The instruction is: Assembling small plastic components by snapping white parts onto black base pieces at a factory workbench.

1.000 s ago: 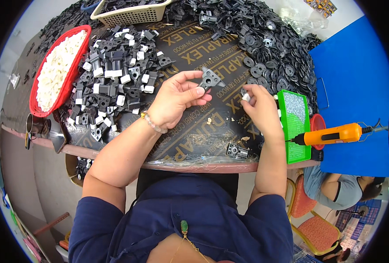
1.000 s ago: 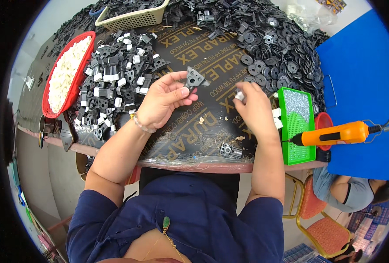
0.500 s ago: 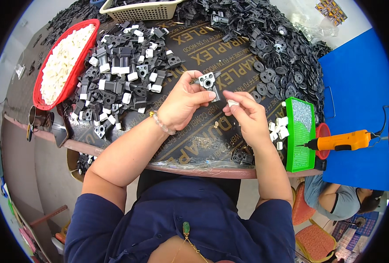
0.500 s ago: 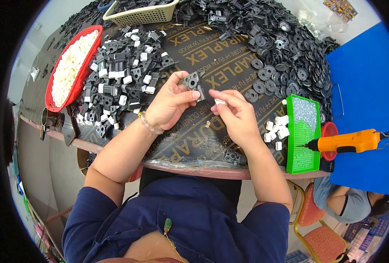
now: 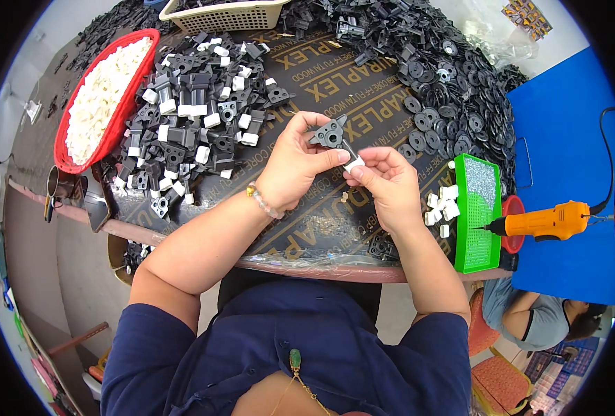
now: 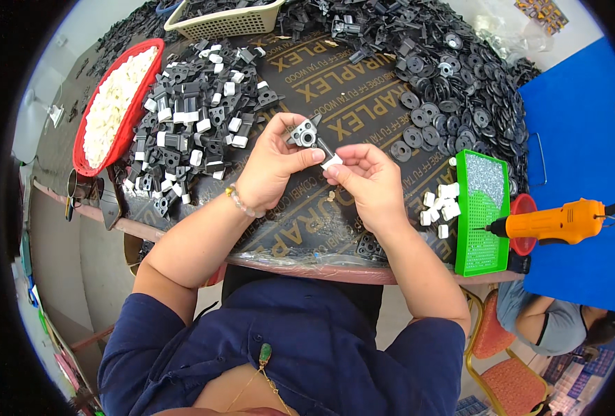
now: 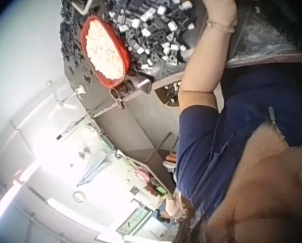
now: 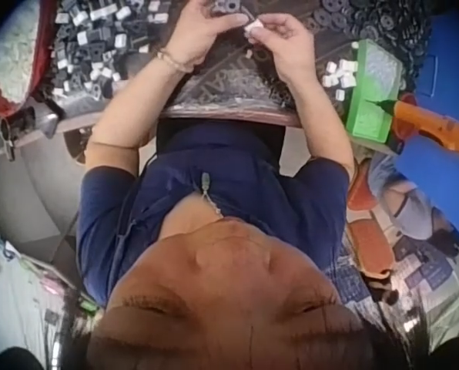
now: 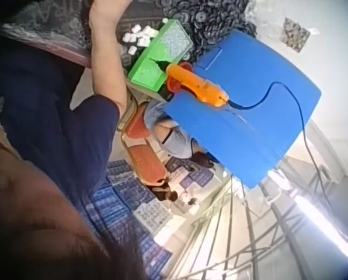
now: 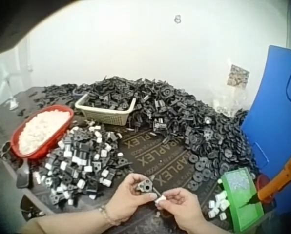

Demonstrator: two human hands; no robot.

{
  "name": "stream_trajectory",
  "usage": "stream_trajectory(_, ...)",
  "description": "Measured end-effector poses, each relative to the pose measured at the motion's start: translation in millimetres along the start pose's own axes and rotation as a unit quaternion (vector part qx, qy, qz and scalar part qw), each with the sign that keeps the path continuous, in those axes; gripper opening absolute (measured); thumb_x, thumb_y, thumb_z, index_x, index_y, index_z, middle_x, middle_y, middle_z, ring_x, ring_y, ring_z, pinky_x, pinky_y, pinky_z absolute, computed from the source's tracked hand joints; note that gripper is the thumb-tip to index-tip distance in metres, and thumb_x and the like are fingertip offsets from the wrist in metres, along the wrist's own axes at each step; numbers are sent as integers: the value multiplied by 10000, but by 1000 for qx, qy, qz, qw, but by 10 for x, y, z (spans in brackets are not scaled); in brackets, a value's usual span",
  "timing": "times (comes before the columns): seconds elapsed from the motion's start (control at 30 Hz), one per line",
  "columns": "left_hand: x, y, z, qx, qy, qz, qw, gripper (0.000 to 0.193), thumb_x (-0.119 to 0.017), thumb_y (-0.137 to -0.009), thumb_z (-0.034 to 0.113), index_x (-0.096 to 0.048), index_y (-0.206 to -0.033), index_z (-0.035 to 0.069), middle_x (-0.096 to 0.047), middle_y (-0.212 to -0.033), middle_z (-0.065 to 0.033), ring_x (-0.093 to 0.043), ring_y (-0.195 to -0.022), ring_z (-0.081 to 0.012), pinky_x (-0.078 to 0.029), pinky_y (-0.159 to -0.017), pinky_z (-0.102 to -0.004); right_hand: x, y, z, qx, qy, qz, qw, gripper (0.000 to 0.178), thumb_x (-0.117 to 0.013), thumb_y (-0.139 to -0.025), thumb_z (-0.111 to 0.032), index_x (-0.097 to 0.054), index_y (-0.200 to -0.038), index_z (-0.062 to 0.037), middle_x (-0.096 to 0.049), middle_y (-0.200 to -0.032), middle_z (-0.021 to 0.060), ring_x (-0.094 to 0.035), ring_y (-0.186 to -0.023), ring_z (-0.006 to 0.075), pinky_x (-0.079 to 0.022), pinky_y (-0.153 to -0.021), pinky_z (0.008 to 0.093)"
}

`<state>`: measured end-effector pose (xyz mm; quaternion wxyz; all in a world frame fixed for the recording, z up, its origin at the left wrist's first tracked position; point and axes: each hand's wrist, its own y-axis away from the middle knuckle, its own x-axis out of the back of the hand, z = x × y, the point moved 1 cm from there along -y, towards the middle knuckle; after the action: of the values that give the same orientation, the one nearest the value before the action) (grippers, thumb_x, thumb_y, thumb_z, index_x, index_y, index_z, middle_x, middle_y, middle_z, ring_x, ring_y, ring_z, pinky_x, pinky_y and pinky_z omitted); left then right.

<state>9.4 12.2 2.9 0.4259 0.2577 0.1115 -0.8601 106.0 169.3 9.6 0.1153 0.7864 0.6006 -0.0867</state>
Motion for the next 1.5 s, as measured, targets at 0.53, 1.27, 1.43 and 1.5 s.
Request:
stream_trajectory(0.53,-66,54,116,147,184,-142,961,468,-616,-992,310,-439,-1385,126,-653,-1025,-82,-648,-870,-164,-540,-805,-312,-204,-153,-339,163,193,-128,959,921,-889,-672,-165,-426,-1447,14,-545,-1407,142,-541,-1277,217,-407,-1094,365)
stream_trajectory(1.27,371,-298,43,93,290,190,934,340,-450,-1044,366,-572,-1137,63,-666,-1029,-79,-616,-853,-186,-461,-718,-327,-2031,-2209,142,361,501,-243,748,724,-451,-1023,-515,-288,-1559,-56,-277,-1606,231,-222,-1510,368,-175,-1220,487)
stream_trajectory(1.43,523,-279,-70,109,288,135,942,366,-458,-1044,392,-578,-1151,63,-635,-963,-65,-592,-834,-189,-477,-742,-318,-1209,-2517,-407,347,531,51,771,408,-657,-886,-356,-708,-1016,28,-711,-972,217,-686,-908,380,-531,-855,466)
stream_trajectory(1.5,428,-282,-46,119,275,150,942,357,-474,-1040,378,-580,-1150,56,-622,-920,-55,-578,-818,-182,-475,-736,-313,-512,-2609,-401,266,703,160,640,457,-705,-860,-383,-665,-1140,-24,-650,-1148,239,-632,-1071,414,-522,-916,494)
